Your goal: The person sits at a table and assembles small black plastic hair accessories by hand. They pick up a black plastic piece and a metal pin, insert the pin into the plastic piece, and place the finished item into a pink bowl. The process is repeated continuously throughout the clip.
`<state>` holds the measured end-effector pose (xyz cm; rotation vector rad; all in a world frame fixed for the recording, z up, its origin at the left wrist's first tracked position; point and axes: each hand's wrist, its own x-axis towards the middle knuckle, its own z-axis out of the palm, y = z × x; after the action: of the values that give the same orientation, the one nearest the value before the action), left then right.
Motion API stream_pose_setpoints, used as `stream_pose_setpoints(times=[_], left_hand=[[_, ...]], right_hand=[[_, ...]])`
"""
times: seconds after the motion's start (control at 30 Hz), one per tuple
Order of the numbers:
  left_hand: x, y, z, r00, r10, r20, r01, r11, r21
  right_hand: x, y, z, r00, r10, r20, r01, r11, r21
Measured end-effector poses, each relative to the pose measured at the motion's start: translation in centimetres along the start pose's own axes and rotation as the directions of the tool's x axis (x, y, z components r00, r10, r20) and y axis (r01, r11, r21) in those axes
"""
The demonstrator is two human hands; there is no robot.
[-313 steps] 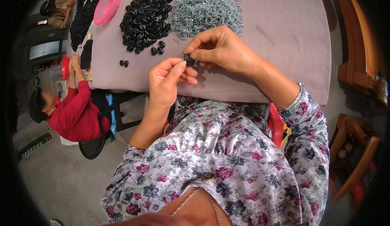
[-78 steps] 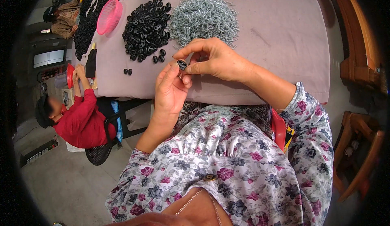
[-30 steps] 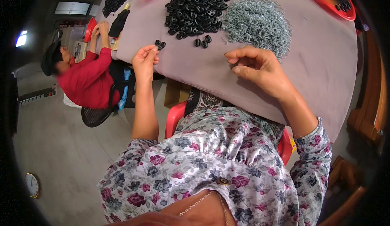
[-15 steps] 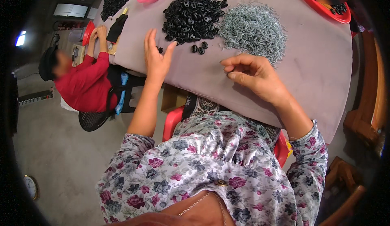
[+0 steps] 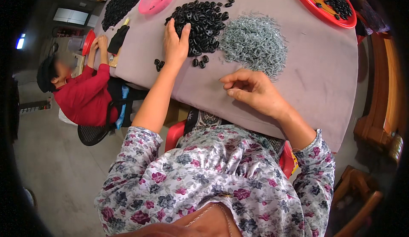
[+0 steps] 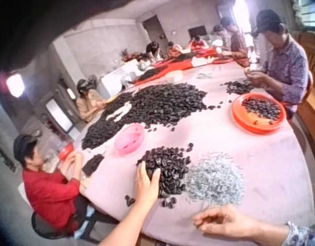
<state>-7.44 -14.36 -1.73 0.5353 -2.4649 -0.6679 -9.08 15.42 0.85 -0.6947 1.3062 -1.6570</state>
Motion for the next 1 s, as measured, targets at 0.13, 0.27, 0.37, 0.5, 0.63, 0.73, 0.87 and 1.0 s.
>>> stream_pose_setpoints(times=[0.13,0.27,0.37,0.5,0.63,0.73,0.87,1.0], left_hand=[[0.9,0.6,1.0,0.999,0.034,0.021,-0.034,0.999,0.008],[1.8,1.1,2.1,0.999,0.041,0.011,-0.041,0.999,-0.015],[2.3,1.1,2.6,0.998,0.057,0.003,-0.057,0.998,-0.003],[2.5,1.0,3.1,0.994,0.098,-0.041,-0.1,0.994,-0.044],[2.3,0.3,2.8,0.979,0.082,-0.188,-0.12,0.971,-0.205],[3.1,-0.9,1.9,0.947,0.052,-0.316,-0.095,0.988,-0.119],[5.7,-3.2,2.6,0.922,-0.052,-0.384,0.06,0.998,0.009],[7.6,-3.3,3.4,0.961,-0.124,-0.247,0.119,0.992,-0.033]], right_hand=[[0.0,0.3,-0.1,1.0,0.003,-0.002,-0.003,1.0,-0.017],[0.0,0.6,-0.2,1.0,-0.002,-0.002,0.002,0.999,-0.039],[0.1,0.7,-0.2,1.0,-0.013,0.005,0.013,0.999,-0.05],[0.1,0.5,-0.3,0.999,0.018,0.03,-0.016,0.997,-0.071],[0.0,0.6,-0.2,1.0,-0.015,0.01,0.016,0.999,-0.046],[0.0,0.6,-0.2,1.0,-0.009,0.011,0.01,0.998,-0.054],[0.0,0.5,-0.1,1.0,-0.012,0.023,0.014,0.996,-0.085],[0.0,0.3,0.0,1.0,-0.003,0.021,0.005,0.996,-0.093]])
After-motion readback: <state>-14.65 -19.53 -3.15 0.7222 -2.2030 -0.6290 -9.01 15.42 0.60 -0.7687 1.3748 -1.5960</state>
